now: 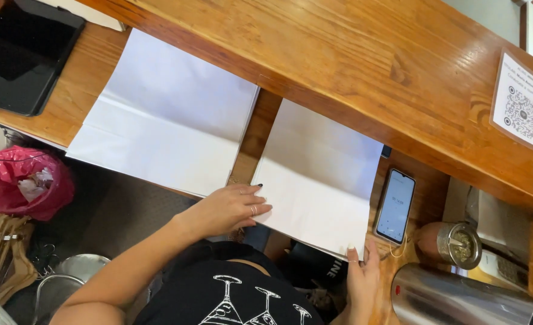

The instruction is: Folding and stacking paper bags at a checkout counter.

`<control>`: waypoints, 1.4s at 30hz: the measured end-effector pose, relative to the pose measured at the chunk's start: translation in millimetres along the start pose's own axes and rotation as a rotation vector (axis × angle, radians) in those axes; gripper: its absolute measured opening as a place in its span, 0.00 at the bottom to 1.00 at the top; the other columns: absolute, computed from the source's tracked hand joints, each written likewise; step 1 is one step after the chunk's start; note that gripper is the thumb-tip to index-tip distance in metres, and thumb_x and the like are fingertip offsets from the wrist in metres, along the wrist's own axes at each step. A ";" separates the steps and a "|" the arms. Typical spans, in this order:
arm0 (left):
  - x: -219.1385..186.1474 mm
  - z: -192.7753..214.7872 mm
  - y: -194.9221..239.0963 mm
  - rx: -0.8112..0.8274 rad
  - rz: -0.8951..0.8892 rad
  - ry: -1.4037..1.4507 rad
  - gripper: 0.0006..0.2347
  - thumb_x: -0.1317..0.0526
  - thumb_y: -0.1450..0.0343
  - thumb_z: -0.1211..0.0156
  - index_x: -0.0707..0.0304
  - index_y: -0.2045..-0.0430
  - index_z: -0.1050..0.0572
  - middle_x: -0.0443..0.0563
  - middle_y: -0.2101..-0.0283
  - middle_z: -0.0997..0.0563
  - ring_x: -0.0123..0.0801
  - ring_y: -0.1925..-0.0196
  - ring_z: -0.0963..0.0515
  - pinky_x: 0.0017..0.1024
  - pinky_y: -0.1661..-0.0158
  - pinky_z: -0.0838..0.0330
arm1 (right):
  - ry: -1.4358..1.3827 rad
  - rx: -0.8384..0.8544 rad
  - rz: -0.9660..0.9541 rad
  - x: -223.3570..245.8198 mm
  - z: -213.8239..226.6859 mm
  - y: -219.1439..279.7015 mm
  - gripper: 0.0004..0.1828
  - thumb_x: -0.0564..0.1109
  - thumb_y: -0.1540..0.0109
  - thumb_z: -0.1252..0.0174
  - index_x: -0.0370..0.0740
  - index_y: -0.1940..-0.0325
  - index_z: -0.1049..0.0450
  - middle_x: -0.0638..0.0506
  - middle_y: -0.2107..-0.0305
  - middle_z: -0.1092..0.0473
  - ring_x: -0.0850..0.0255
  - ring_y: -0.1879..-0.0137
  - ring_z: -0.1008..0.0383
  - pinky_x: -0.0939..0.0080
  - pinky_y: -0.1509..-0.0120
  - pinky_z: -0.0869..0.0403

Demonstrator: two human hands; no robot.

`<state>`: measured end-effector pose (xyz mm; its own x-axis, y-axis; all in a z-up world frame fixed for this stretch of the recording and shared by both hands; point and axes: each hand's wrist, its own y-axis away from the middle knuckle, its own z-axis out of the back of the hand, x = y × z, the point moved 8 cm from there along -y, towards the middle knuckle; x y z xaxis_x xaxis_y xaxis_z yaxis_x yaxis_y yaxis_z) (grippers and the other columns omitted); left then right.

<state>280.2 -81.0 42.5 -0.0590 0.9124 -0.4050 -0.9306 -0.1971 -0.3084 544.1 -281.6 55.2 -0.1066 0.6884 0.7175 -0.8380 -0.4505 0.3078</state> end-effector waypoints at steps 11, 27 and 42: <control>17.1 -8.3 -11.0 0.182 0.193 0.043 0.37 0.53 0.39 0.23 0.52 0.33 0.34 0.70 0.32 0.37 0.63 0.29 0.40 0.51 0.38 0.37 | -0.307 0.060 0.022 -30.5 10.7 -24.6 0.33 0.42 0.38 0.46 0.34 0.27 0.39 0.37 0.35 0.33 0.55 0.29 0.33 0.58 0.26 0.35; 10.2 27.5 -13.6 -0.065 0.509 0.435 0.36 0.48 0.30 0.34 0.54 0.28 0.45 0.64 0.23 0.53 0.53 0.21 0.52 0.45 0.29 0.54 | -0.757 0.353 -0.186 -40.9 -20.6 -73.0 0.34 0.34 0.39 0.47 0.39 0.27 0.36 0.43 0.42 0.29 0.50 0.46 0.26 0.52 0.50 0.26; 38.3 15.5 70.7 -0.951 0.958 1.372 0.36 0.74 0.45 0.49 0.69 0.35 0.31 0.54 0.36 0.24 0.38 0.38 0.25 0.33 0.42 0.30 | -0.790 0.257 -0.036 15.6 -54.8 1.5 0.41 0.32 0.37 0.54 0.43 0.18 0.51 0.33 0.37 0.34 0.45 0.37 0.31 0.48 0.37 0.28</control>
<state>206.6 -54.5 18.5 0.3691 -0.3737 -0.8509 -0.2638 -0.9201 0.2897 511.9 -240.3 32.6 0.4051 0.1465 0.9025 -0.6751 -0.6178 0.4033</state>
